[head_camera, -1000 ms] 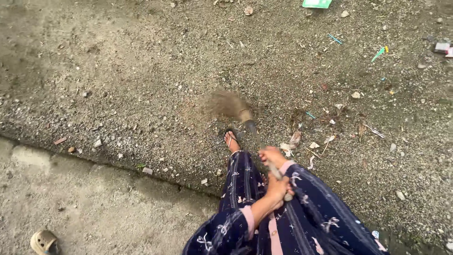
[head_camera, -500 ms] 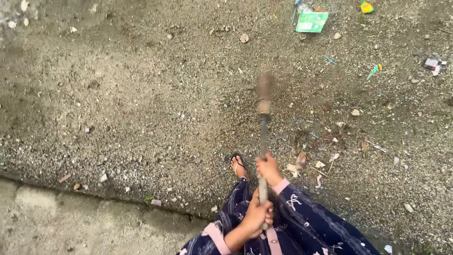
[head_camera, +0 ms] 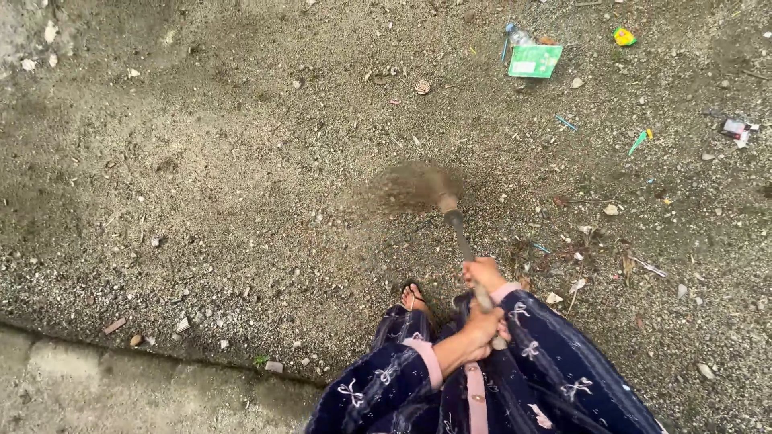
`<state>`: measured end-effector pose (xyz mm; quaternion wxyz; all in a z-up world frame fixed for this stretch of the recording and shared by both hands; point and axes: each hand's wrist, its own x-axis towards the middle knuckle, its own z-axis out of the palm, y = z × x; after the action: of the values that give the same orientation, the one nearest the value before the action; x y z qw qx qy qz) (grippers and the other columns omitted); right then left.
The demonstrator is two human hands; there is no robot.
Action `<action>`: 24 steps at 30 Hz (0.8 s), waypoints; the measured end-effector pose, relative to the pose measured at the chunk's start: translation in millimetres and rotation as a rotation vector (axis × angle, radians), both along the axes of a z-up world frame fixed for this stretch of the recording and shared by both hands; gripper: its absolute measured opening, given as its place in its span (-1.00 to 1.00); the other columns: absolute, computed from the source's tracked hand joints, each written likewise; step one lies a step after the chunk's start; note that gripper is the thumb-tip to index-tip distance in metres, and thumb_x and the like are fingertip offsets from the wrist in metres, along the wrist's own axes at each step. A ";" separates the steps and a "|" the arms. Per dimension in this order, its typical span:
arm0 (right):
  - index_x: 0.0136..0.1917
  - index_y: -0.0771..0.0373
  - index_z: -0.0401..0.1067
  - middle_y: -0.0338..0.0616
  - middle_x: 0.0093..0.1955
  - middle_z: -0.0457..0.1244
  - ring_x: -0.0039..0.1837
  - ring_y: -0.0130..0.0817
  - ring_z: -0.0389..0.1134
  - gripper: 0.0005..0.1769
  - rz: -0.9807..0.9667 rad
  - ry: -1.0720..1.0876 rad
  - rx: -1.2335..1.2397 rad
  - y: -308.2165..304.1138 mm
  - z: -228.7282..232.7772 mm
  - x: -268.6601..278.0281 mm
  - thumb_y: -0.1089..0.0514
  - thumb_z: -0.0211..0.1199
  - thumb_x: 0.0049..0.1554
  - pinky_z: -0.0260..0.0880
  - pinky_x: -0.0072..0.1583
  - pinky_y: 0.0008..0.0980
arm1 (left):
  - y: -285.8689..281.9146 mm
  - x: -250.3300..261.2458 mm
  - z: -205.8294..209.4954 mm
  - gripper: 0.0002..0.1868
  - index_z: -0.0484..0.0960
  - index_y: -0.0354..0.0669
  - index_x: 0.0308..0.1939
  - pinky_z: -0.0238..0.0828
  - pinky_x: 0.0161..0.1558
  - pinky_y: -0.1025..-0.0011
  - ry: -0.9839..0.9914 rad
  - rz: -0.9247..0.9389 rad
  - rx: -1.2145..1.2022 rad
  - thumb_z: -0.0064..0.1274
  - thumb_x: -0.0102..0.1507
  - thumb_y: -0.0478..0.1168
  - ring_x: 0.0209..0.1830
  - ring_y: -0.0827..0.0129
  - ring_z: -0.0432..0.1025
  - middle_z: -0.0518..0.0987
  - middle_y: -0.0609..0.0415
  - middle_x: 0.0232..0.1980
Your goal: Sweeping trash and debris from an outdoor dirt and gravel area in front of a house using a broom.
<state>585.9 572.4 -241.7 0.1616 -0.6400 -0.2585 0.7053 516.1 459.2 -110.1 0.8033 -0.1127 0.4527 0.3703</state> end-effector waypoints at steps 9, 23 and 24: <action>-0.07 0.28 0.34 -0.15 -0.40 0.26 -0.45 -0.28 0.31 -0.86 -0.406 -0.076 0.165 74.7 4.7 -19.4 0.16 0.15 0.16 0.32 -0.45 -0.24 | 66.7 -101.3 50.7 -0.26 0.09 0.25 0.46 0.08 -0.63 0.65 -0.264 -0.138 0.169 -0.12 0.31 -0.50 -0.63 0.60 0.13 0.33 0.17 -0.41; 0.00 0.29 0.41 -0.21 -0.29 0.31 -0.33 -0.44 0.34 -0.90 0.097 0.350 -0.103 210.6 23.6 -97.6 0.24 0.24 0.21 0.39 -0.30 -0.41 | 207.4 -36.0 -8.3 -0.53 0.06 -0.12 0.31 0.37 -0.57 0.39 0.269 0.298 0.054 -0.16 0.38 -0.46 -0.57 0.38 0.30 0.41 0.02 -0.34; -0.03 0.29 0.40 -0.24 -0.31 0.28 -0.35 -0.47 0.28 -0.91 0.007 0.297 -0.132 215.7 10.8 -71.8 0.24 0.24 0.20 0.27 -0.35 -0.41 | 216.7 -32.2 7.6 -0.51 0.07 -0.07 0.33 0.37 -0.56 0.42 0.178 0.176 0.041 -0.16 0.38 -0.46 -0.56 0.41 0.29 0.40 0.04 -0.34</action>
<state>514.1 788.0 -230.9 0.1531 -0.5370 -0.1869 0.8082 483.9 675.8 -102.5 0.7266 -0.1022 0.5026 0.4571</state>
